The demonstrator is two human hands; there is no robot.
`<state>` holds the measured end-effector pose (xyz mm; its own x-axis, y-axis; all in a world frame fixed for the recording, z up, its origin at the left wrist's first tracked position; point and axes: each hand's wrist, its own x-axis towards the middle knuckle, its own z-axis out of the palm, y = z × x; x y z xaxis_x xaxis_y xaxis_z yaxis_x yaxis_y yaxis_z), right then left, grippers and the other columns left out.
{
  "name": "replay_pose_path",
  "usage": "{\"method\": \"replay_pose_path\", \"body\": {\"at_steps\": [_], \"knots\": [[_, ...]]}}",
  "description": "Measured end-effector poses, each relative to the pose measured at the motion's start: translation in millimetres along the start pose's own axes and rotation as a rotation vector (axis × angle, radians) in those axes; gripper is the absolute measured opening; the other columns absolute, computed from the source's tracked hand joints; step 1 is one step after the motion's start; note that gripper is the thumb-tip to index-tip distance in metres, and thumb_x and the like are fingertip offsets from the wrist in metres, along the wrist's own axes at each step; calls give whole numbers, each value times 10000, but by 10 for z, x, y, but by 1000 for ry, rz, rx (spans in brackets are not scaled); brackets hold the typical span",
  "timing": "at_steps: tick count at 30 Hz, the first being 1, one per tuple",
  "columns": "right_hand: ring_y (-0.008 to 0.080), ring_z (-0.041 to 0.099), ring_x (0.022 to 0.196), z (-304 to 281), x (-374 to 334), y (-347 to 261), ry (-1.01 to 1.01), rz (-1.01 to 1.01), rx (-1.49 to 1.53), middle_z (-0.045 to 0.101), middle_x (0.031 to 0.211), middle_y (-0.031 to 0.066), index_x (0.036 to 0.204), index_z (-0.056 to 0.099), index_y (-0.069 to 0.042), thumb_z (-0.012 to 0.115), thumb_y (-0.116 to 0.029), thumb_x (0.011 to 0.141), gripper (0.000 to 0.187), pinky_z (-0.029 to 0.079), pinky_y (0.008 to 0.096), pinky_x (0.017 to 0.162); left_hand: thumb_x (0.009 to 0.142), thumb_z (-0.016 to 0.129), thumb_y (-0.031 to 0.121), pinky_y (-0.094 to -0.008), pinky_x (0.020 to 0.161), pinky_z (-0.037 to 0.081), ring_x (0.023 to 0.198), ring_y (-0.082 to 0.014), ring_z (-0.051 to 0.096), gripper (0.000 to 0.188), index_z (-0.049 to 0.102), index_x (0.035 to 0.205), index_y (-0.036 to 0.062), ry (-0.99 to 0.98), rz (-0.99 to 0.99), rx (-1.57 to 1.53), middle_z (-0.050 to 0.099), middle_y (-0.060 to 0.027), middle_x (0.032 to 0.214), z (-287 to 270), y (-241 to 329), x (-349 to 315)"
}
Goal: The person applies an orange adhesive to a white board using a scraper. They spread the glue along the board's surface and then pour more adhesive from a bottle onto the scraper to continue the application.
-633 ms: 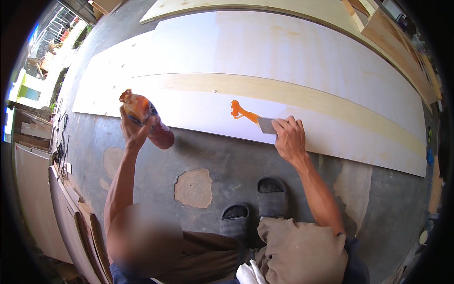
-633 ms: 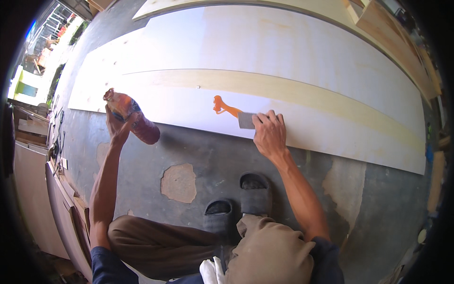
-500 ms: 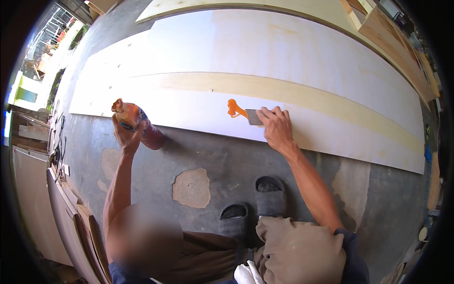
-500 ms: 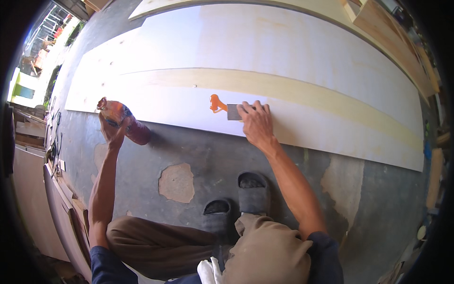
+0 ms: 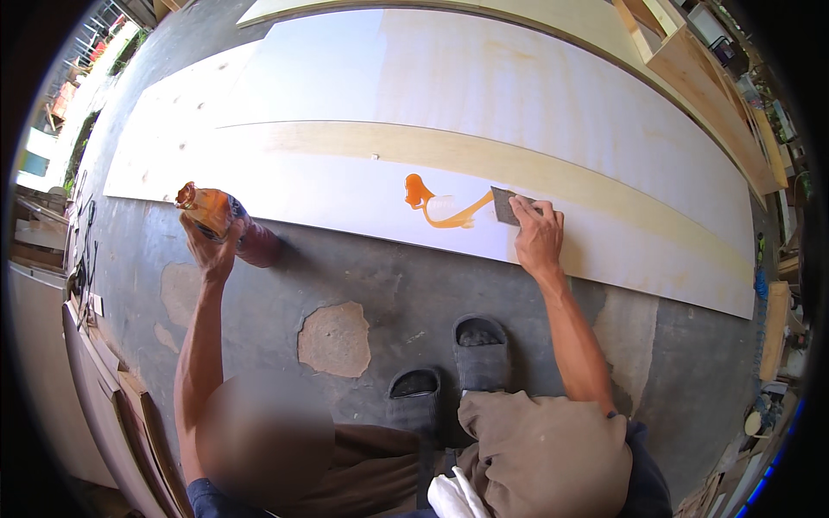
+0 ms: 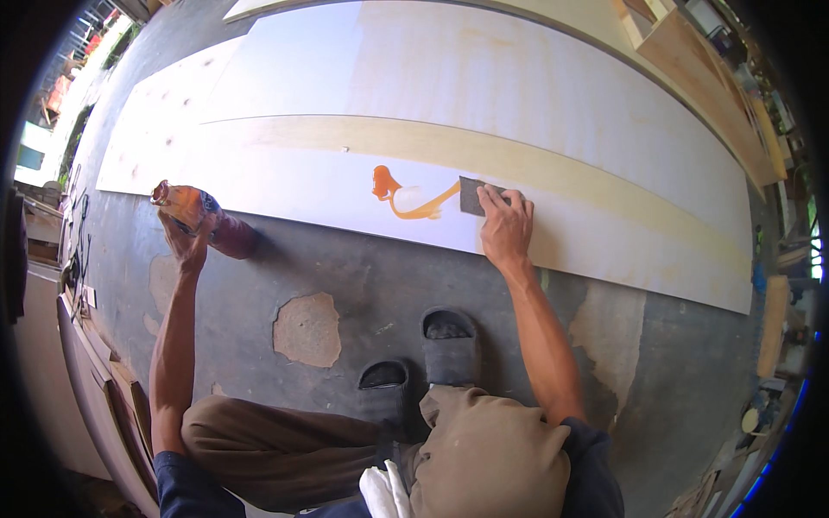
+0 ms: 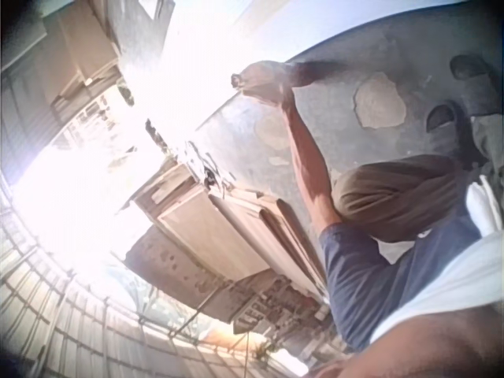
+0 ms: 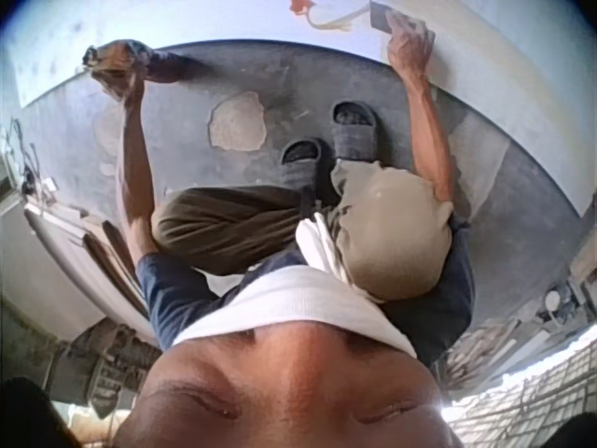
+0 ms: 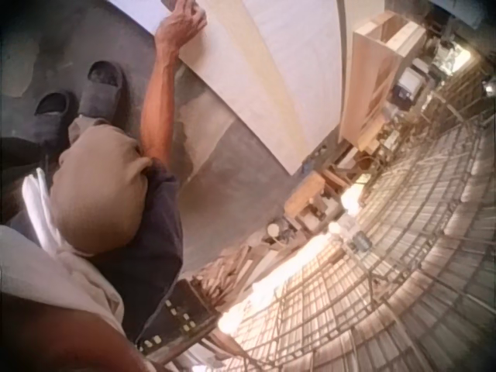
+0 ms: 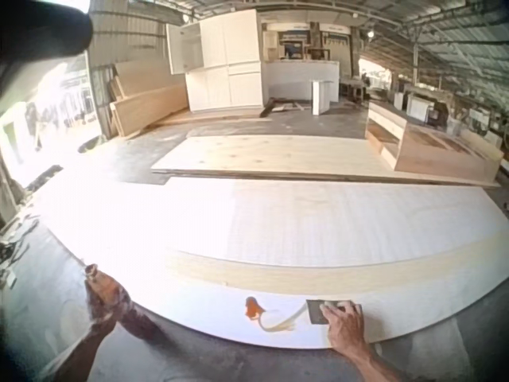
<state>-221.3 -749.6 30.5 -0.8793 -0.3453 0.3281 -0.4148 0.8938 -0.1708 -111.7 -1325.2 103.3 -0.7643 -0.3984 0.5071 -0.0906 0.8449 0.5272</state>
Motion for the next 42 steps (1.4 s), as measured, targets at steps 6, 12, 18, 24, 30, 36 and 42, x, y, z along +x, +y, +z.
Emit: {"method": "replay_pose_path", "body": {"at_steps": [6,12,18,24,30,36,42], "knots": [[321,591,1260,141,-34,-30,-12,-25,-8,694,1394,81,1342,694,-80,550,-34,919,449,429,490,1066,740,855,426,-535,994,501,1166,-439,619,1001,346,1473,-29,20,-16,12,578,-272,1298,42,-109,0],[332,580,1322,239,67,40,-26,-41,-25,678,1417,94,1368,683,-91,548,4,900,496,431,498,1100,740,846,428,-554,1002,487,1174,-451,605,1015,324,1485,-21,26,-10,53,562,-273,1304,78,-208,-20],[334,561,1348,359,27,10,-12,-33,-7,658,1443,104,1398,662,-85,564,55,848,576,422,479,1118,746,843,436,-564,990,487,1159,-447,610,994,324,1476,5,1,-39,11,569,-272,1289,45,-137,1],[342,546,1362,363,21,-2,-32,-21,-18,650,1453,115,1408,652,-69,567,51,842,585,413,475,1126,744,846,438,-559,964,505,1137,-453,623,988,326,1467,11,6,-36,2,589,-270,1267,64,-108,-3],[334,574,1316,131,-24,-97,-158,-16,30,673,1418,127,1378,674,-63,571,25,854,542,439,476,1088,749,843,450,-562,941,515,1103,-467,640,979,326,1455,11,-13,-47,23,601,-279,1250,4,-149,-8],[340,628,1239,-48,111,53,-157,12,141,698,1373,140,1322,708,-57,549,-24,897,454,464,478,1059,743,842,457,-568,917,518,1086,-470,643,986,318,1444,4,-18,-61,20,602,-288,1227,25,-117,10],[337,649,1204,22,180,65,-182,-31,68,724,1326,128,1314,714,-70,539,-26,908,444,485,473,1041,748,836,444,-572,911,520,1087,-468,641,971,315,1441,8,-18,-34,34,598,-282,1222,90,-121,6]]}}
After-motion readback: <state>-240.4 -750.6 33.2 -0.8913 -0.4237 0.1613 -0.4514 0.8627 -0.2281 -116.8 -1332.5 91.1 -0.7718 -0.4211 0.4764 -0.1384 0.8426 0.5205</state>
